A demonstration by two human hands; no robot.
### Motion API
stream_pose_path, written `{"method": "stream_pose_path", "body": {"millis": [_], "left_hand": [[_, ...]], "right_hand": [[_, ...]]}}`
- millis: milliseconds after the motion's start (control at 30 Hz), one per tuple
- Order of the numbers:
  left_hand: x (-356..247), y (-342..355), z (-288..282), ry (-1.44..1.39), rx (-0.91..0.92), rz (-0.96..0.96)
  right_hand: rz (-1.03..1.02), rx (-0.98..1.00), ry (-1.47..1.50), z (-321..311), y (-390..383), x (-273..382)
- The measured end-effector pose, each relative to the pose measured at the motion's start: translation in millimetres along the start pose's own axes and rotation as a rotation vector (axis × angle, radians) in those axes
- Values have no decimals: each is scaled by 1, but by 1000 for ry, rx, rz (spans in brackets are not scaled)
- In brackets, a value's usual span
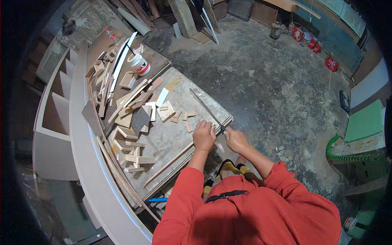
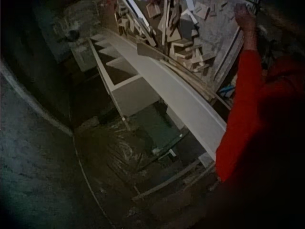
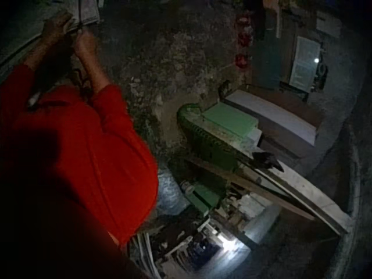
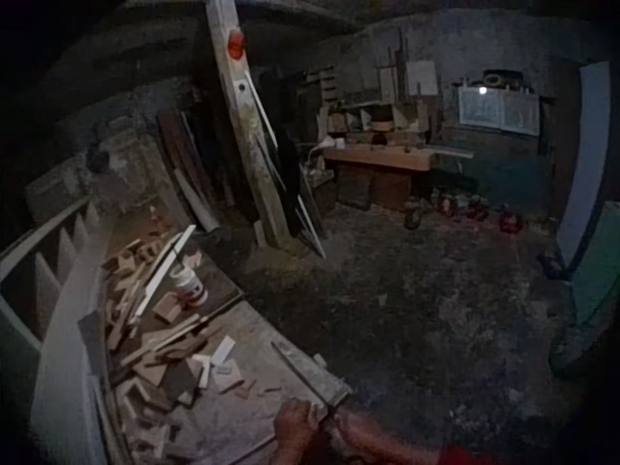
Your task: Shaping or scraping a wooden joint using a hand tool.
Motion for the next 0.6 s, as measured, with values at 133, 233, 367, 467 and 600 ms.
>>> {"method": "stream_pose_path", "body": {"millis": [133, 233, 367, 467, 600], "left_hand": [[5, 0, -2, -9, 3, -18], [9, 0, -7, -12, 26, -44], [10, -11, -23, 87, 73, 26], [14, -24, -40, 124, 8, 39], [19, -31, -45, 75, -54, -30]], "right_hand": [[-20, -32, 49, -10, 0, 2], [-67, 8, 44, -8, -10, 5], [-5, 58, 11, -2, -18, -6], [1, 61, 38, -4, -19, -9], [-37, 15, 86, -9, -20, -8]]}}
Point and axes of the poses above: each hand's wrist, its own y-axis towards the middle knuckle, its own z-axis out of the palm, x = y × z, the point moved 7 cm from there along y, towards the middle knuckle, and after that the axes turned 12 degrees about -x, right-handed, at the moved point
